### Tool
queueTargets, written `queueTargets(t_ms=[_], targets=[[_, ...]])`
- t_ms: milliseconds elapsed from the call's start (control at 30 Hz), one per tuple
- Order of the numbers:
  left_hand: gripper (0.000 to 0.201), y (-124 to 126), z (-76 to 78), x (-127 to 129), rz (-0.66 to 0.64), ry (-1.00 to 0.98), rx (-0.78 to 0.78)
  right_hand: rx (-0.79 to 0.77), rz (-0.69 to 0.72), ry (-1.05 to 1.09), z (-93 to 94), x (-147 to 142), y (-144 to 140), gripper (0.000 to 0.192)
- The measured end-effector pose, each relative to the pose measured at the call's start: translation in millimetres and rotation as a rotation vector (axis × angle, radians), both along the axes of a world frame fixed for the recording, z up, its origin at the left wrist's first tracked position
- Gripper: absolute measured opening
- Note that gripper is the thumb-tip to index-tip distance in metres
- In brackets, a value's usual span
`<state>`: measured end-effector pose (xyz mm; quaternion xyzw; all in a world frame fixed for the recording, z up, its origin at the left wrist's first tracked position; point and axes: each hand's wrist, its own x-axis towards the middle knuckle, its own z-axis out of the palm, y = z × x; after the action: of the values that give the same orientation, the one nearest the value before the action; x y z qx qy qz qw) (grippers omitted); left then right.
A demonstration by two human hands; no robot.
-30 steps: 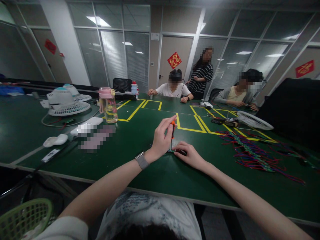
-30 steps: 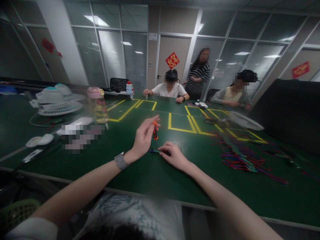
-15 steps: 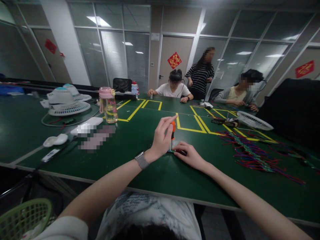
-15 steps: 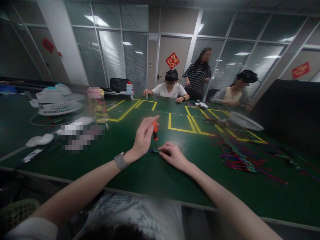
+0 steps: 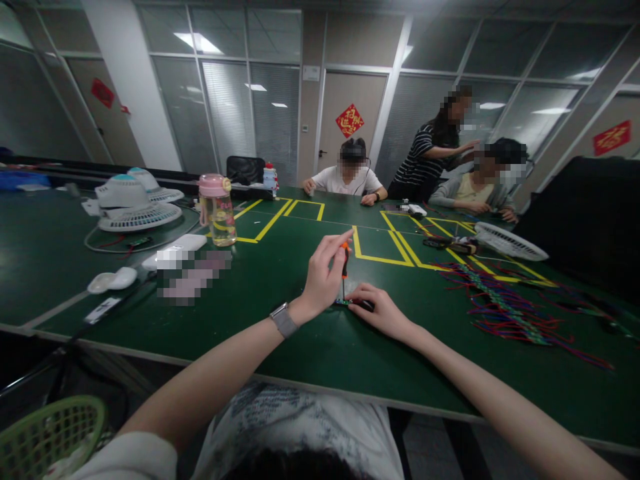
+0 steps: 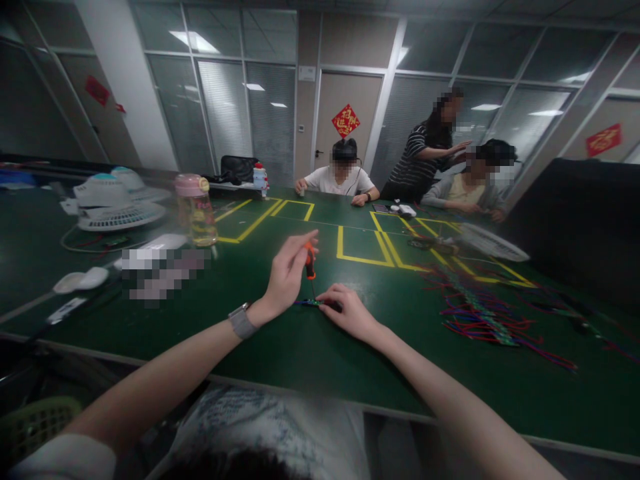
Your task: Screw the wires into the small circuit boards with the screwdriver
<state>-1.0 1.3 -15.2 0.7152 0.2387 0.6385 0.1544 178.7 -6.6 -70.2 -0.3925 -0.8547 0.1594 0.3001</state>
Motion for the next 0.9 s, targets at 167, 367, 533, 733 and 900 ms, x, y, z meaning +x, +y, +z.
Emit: queueTargets(t_ms=[167, 367, 533, 733, 900], targets=[[0.028, 1.6, -0.3, 0.9, -0.006, -0.029, -0.005, 0.0, -0.001, -0.005, -1.3, 0.3, 0.8, 0.017], [0.028, -1.3, 2.2, -0.3, 0.097, 0.031, 0.049, 0.003, 0.005, -0.005, -1.5, 0.3, 1.2, 0.017], [0.037, 1.6, -2.7, 2.1, -0.05, -0.014, -0.03, -0.001, 0.008, 0.004, -1.1, 0.1, 0.8, 0.017], [0.023, -0.7, 2.1, 0.8, 0.092, -0.004, 0.047, -0.002, 0.005, 0.008, -0.4, -0.3, 0.3, 0.016], [0.032, -0.1, 1.4, 0.0, 0.063, 0.035, 0.035, -0.001, 0.006, 0.017, -2.0, 0.1, 0.9, 0.016]])
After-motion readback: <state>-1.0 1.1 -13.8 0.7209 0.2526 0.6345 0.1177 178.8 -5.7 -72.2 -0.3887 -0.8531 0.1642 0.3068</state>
